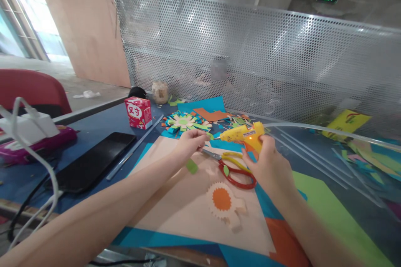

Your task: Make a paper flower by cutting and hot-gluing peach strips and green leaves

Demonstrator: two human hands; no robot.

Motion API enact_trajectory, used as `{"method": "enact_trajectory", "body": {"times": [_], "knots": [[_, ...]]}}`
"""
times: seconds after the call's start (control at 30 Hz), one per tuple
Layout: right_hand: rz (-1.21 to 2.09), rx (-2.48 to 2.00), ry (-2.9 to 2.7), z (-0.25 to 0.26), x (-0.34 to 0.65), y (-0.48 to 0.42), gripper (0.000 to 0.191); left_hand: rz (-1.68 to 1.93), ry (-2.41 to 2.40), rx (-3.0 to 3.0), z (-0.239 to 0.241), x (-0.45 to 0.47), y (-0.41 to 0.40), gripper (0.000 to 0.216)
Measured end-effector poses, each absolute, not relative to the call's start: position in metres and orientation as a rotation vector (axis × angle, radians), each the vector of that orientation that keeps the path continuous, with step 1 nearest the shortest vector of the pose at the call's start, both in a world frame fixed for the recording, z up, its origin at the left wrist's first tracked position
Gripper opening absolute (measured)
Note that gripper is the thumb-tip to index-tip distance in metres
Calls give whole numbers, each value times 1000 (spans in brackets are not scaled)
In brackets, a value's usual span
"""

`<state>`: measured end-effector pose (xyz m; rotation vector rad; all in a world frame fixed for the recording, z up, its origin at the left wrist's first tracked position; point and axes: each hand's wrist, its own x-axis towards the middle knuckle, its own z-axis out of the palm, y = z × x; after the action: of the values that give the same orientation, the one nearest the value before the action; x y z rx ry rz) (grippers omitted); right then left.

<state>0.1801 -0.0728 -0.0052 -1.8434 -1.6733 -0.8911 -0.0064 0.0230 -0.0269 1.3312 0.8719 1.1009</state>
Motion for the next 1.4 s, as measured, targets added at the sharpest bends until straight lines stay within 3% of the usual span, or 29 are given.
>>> {"method": "enact_trajectory", "body": {"times": [0.67, 1.4], "knots": [[-1036, -1677, -1734, -9, 182, -70, 16, 1115, 904, 1422, -27, -9, 23, 16], [-936, -1726, -1764, -7, 181, -71, 10, 1149, 922, 1343, -21, -7, 19, 18]]}}
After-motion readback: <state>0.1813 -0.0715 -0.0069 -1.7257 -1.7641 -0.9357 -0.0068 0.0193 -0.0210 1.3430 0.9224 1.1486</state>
